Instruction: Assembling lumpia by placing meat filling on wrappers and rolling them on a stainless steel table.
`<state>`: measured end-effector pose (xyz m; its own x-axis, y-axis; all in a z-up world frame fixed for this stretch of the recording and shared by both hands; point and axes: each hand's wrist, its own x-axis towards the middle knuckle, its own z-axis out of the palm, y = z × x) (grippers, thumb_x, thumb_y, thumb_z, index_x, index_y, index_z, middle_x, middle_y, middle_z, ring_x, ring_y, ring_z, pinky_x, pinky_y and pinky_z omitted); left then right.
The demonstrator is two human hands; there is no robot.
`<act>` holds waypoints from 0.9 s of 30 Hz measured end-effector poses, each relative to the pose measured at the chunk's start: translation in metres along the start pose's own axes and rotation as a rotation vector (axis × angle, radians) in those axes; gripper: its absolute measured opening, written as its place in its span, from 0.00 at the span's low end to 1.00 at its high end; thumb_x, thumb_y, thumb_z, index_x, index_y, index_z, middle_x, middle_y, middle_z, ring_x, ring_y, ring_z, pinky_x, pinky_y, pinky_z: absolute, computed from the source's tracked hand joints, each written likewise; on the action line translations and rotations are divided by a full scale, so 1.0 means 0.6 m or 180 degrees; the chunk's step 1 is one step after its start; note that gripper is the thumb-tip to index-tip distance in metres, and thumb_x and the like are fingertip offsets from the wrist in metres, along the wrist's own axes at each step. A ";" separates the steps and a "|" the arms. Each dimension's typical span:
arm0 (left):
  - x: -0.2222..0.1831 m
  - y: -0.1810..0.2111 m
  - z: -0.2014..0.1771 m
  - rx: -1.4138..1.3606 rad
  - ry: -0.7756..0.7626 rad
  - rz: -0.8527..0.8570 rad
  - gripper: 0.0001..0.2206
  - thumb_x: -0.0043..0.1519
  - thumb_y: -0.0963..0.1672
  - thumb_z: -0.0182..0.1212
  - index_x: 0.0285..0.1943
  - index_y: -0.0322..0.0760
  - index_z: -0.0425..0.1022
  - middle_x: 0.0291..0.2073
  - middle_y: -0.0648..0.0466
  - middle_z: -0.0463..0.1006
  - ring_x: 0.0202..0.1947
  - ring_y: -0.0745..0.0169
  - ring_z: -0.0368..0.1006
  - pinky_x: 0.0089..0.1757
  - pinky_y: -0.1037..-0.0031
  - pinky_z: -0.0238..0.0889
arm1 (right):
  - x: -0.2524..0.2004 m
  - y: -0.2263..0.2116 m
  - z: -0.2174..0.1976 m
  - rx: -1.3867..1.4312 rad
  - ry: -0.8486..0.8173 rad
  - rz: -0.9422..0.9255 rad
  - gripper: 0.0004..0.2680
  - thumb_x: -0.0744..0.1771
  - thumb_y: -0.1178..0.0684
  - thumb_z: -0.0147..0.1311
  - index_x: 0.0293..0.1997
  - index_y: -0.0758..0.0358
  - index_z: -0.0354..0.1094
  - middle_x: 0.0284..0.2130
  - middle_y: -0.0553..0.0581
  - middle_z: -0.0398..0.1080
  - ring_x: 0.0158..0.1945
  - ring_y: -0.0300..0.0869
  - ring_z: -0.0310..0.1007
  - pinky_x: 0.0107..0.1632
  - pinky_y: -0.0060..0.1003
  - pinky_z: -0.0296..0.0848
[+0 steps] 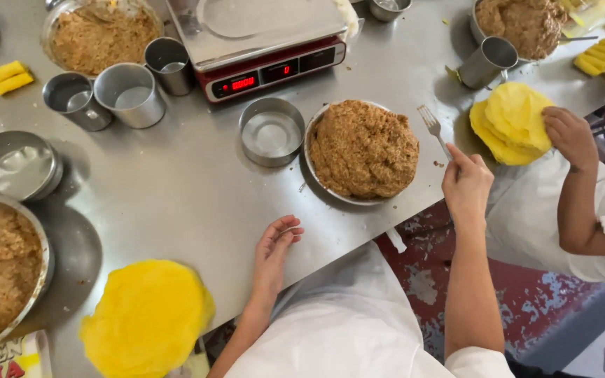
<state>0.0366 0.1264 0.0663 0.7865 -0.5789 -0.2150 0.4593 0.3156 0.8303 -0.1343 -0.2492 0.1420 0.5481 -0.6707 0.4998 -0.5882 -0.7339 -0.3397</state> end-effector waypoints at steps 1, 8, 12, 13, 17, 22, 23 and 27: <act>0.004 -0.005 0.010 0.0004 0.0002 0.0002 0.14 0.68 0.38 0.57 0.62 0.29 0.76 0.51 0.44 0.81 0.50 0.55 0.77 0.54 0.68 0.70 | 0.000 0.014 0.017 0.0005 0.0000 0.0001 0.15 0.71 0.63 0.53 0.62 0.53 0.81 0.31 0.63 0.69 0.35 0.59 0.76 0.41 0.50 0.77; 0.046 -0.085 0.058 -0.0059 -0.0118 -0.0401 0.23 0.68 0.38 0.58 0.73 0.25 0.66 0.63 0.36 0.76 0.61 0.43 0.76 0.61 0.61 0.68 | 0.028 0.071 0.127 -0.0513 -0.0958 0.0380 0.14 0.69 0.55 0.52 0.59 0.49 0.80 0.36 0.62 0.74 0.39 0.63 0.80 0.44 0.58 0.80; 0.072 -0.136 0.081 0.0002 -0.0397 -0.0479 0.27 0.67 0.38 0.60 0.76 0.22 0.61 0.66 0.33 0.73 0.63 0.42 0.73 0.62 0.60 0.67 | 0.056 -0.006 0.073 -0.0370 -0.1010 0.0319 0.14 0.69 0.53 0.49 0.59 0.48 0.79 0.37 0.60 0.74 0.40 0.63 0.78 0.47 0.58 0.79; 0.077 -0.149 0.084 0.0002 -0.0386 -0.0486 0.27 0.67 0.38 0.60 0.76 0.22 0.61 0.66 0.33 0.73 0.63 0.42 0.73 0.62 0.60 0.67 | 0.058 -0.023 0.061 -0.0369 -0.1022 0.0318 0.14 0.69 0.53 0.49 0.59 0.48 0.79 0.37 0.60 0.74 0.40 0.63 0.78 0.47 0.58 0.79; 0.079 -0.171 0.110 0.0075 -0.0652 -0.0519 0.33 0.65 0.37 0.63 0.80 0.23 0.53 0.69 0.32 0.69 0.68 0.42 0.68 0.64 0.58 0.65 | 0.054 -0.086 0.021 -0.0200 -0.0710 -0.0325 0.15 0.69 0.55 0.52 0.60 0.43 0.79 0.33 0.55 0.70 0.36 0.58 0.77 0.41 0.54 0.79; 0.083 -0.185 0.132 0.0116 -0.0582 -0.0388 0.36 0.63 0.35 0.65 0.80 0.24 0.51 0.67 0.36 0.71 0.67 0.48 0.69 0.64 0.63 0.65 | 0.088 -0.085 -0.002 -0.0596 -0.0448 -0.0994 0.16 0.68 0.56 0.55 0.58 0.33 0.80 0.34 0.48 0.69 0.31 0.49 0.77 0.38 0.41 0.80; 0.086 -0.192 0.133 0.0137 -0.0557 -0.0343 0.37 0.61 0.34 0.66 0.81 0.25 0.51 0.66 0.39 0.72 0.66 0.51 0.70 0.64 0.66 0.66 | 0.094 -0.088 -0.024 -0.0565 -0.0370 -0.1055 0.17 0.69 0.57 0.55 0.60 0.34 0.80 0.36 0.47 0.69 0.33 0.47 0.78 0.40 0.39 0.79; 0.092 -0.207 0.142 -0.0010 -0.0506 -0.0188 0.42 0.58 0.31 0.66 0.82 0.26 0.48 0.66 0.43 0.72 0.66 0.56 0.69 0.65 0.70 0.65 | 0.086 -0.109 -0.061 -0.0334 -0.0451 -0.1211 0.18 0.69 0.60 0.54 0.61 0.35 0.80 0.38 0.46 0.68 0.34 0.44 0.76 0.41 0.37 0.78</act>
<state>-0.0119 -0.0088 -0.0047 0.6831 -0.7080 -0.1792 0.5042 0.2797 0.8170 -0.0894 -0.2319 0.2191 0.8101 -0.3676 0.4568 -0.3815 -0.9221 -0.0655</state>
